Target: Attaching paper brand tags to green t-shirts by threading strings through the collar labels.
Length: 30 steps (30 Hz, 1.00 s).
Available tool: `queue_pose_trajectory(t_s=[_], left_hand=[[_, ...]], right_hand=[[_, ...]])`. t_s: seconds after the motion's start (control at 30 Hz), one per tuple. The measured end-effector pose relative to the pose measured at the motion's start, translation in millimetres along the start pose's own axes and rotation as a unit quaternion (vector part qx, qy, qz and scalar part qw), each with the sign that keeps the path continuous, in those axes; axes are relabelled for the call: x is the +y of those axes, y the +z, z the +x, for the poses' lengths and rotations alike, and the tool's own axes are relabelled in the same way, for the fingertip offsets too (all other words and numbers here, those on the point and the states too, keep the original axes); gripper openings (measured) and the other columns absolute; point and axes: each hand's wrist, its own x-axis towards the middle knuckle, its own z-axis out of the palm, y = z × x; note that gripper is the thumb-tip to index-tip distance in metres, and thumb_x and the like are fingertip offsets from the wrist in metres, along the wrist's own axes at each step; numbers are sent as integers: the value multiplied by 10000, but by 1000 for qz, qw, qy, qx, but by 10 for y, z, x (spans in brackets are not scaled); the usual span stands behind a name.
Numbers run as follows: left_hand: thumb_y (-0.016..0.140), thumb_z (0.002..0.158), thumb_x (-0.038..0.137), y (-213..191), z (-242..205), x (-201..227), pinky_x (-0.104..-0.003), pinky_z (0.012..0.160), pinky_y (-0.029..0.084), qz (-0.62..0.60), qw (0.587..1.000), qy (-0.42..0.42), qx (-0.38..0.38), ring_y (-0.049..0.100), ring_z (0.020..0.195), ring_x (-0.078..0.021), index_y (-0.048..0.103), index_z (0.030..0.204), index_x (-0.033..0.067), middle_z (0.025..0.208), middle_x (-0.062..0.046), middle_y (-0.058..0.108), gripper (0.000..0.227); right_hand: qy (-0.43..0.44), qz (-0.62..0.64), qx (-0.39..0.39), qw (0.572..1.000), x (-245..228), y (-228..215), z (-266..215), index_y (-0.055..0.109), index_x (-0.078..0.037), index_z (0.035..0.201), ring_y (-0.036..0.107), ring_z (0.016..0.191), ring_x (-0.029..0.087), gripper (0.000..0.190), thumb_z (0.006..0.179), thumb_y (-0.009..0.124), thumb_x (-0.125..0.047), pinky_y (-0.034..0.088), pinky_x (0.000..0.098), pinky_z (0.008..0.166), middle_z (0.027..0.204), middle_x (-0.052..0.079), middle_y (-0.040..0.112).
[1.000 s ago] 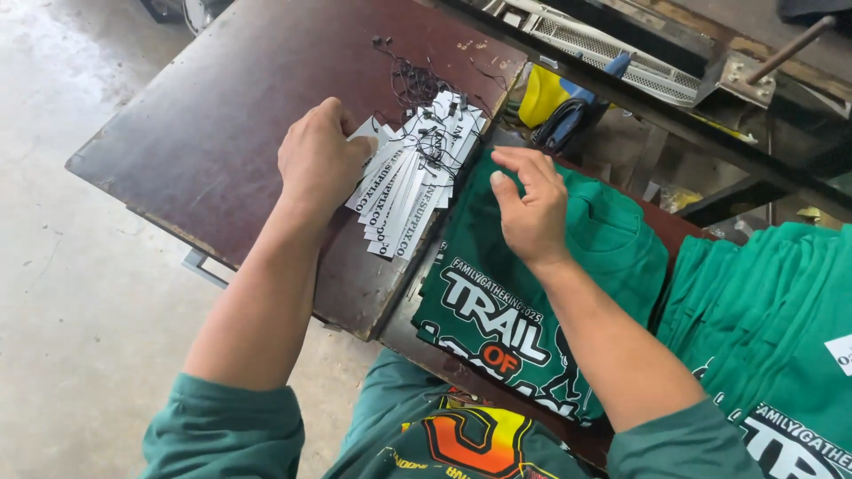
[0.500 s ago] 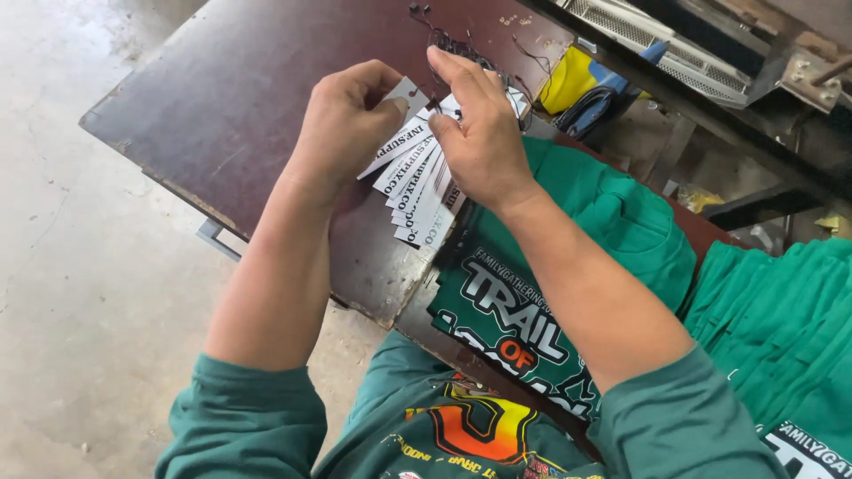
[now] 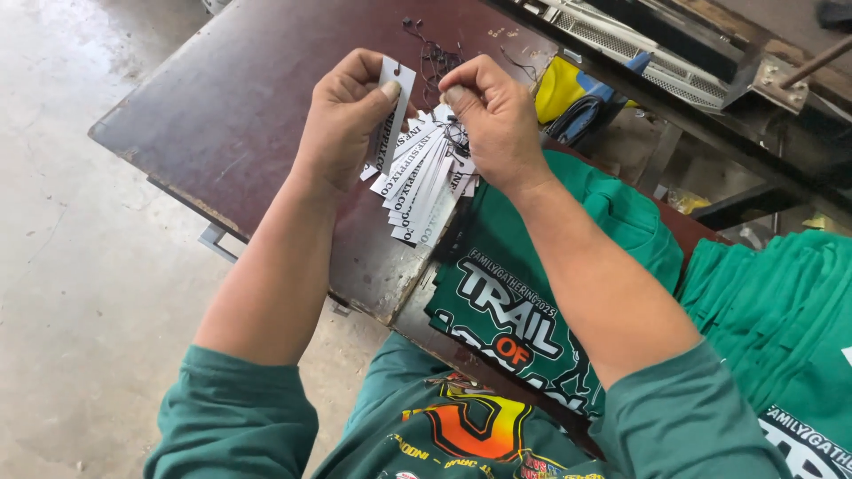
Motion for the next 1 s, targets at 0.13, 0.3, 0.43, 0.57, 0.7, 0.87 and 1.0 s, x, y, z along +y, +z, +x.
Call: queue_pose_trajectory(t_s=[0.13,0.3,0.43,0.57,0.7,0.87,1.0], left_hand=[[593,991,24,289,-47,129,-229,606,562,64,996,-29,-48,685,678,-120,617,1028,75,805,-89,713,68],[635,953,40,1022,-158,405,-224,416,450,51,996,-62,-46,580,504,-79,644,1007,69,685,-51,668,61],[606,957,16,1674,-263,179,-283,499,565,-69,992,-99,22,658,541,-164,627,1035,14,729,-143,717,81],[605,925,73,2107,-476,-324,-354,407,540,-119,973,-168,101,635,512,-220,611,1033,10,814,-200,738,125],[613,920,48,2010,-554,-1348,-295,640,625,-168,969,-147,103,729,687,-164,597,1165,-21,932,-196,761,255],[618,933,-30,1884,-587,-1860,-287,645,633,-205,969,-100,95,761,701,-208,582,1214,11,941,-207,764,286],[632,920,-49,1761,-576,-2069,-304,718,648,-176,974,-123,77,775,942,-257,577,1274,-15,1048,-185,731,360]], right_hand=[[-10,174,-43,984,-2,-65,-146,546,-85,1347,562,1216,179,362,1003,604,11,583,300,994,1285,110,611],[-16,325,-1,946,-11,-367,-493,470,-45,1490,573,1324,178,527,1044,690,-217,485,320,1143,1451,114,573],[89,412,86,903,116,-735,-1061,579,-76,1251,604,828,138,563,932,752,-506,492,293,680,999,37,648],[176,378,194,888,366,-997,-1571,642,-61,909,492,587,119,190,957,745,-213,391,220,482,700,69,570],[288,133,229,921,780,-1152,-1995,766,-53,1055,658,537,147,151,990,640,-102,541,234,461,738,160,709],[306,-75,234,920,1015,-1287,-2324,806,-175,1081,687,548,139,175,1021,647,-135,545,238,464,731,83,742],[313,-106,200,922,989,-1369,-2388,812,-164,1021,680,557,136,180,980,645,-110,546,267,494,744,63,741]])
